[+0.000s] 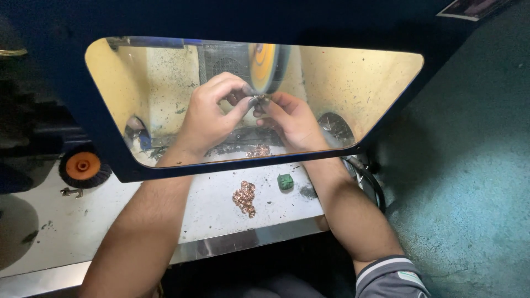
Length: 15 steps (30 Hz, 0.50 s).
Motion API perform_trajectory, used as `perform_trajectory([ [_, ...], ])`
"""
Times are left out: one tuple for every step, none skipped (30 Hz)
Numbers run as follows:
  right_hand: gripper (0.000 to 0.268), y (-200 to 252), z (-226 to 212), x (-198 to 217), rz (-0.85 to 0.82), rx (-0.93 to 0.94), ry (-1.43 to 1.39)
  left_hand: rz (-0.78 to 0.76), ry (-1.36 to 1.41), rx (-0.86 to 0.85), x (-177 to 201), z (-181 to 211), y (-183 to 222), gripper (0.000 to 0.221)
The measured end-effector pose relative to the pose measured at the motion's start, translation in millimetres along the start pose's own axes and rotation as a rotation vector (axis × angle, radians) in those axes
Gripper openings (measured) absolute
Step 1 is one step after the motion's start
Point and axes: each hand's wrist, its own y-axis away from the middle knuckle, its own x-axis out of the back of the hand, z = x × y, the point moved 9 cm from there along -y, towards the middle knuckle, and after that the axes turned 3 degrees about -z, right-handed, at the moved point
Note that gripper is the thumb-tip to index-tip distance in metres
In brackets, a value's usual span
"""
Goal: Polishing a ring on a motorized wheel and inspecting the progress, occasionally interacting with other small jewelry components on the workbench.
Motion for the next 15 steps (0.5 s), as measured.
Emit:
perform_trajectory([
  [0.015, 1, -1, 0, 0.035, 0.026, -0.028, 0.035, -0.013, -0.015, 1, 2, 0, 0.007],
  [0.014, 1, -3, 0, 0.07, 0.052, -0.055, 0.07, -0.025, -0.03, 1, 4, 1, 0.006],
  [0.014, -1, 4, 0, 0.069, 0.051, -0.054, 0.072, -0.025, -0.03, 1, 1, 1, 0.006],
  [0.012, -3, 11, 0, 0.08, 0.057, -0.157, 0.089, -0.03, -0.042, 1, 0, 1, 0.005],
  [0.009, -5, 19, 1, 0.092, 0.063, -0.261, 0.105, -0.035, -0.055, 2, -2, 1, 0.005],
  [0.009, -6, 19, -3, 0.091, 0.063, -0.261, 0.106, -0.035, -0.055, 3, -2, 1, 0.005],
  [0.009, -8, 18, -7, 0.084, 0.082, -0.318, 0.109, -0.032, -0.05, 4, -3, 1, 0.005],
  [0.008, -10, 18, -11, 0.077, 0.1, -0.375, 0.112, -0.029, -0.046, 5, -4, 1, 0.005],
  [0.008, -10, 20, -10, 0.074, 0.098, -0.375, 0.115, -0.031, -0.045, 6, -3, 1, 0.005],
  [0.008, -9, 20, -8, 0.081, 0.117, -0.399, 0.111, -0.027, -0.048, 5, -1, 1, 0.005],
  [0.007, -8, 22, -7, 0.085, 0.135, -0.425, 0.108, -0.026, -0.05, 6, 2, 1, 0.005],
  [0.007, -9, 22, -9, 0.079, 0.131, -0.426, 0.112, -0.031, -0.047, 9, 1, 2, 0.005],
  [0.008, -10, 21, -10, 0.068, 0.133, -0.377, 0.111, -0.019, -0.043, 9, -1, 2, 0.005],
  [0.009, -10, 20, -11, 0.056, 0.135, -0.328, 0.109, -0.007, -0.04, 9, -2, 1, 0.005],
  [0.009, -4, 4, -13, 0.059, 0.137, -0.329, 0.106, -0.007, -0.042, 11, 0, 1, 0.005],
])
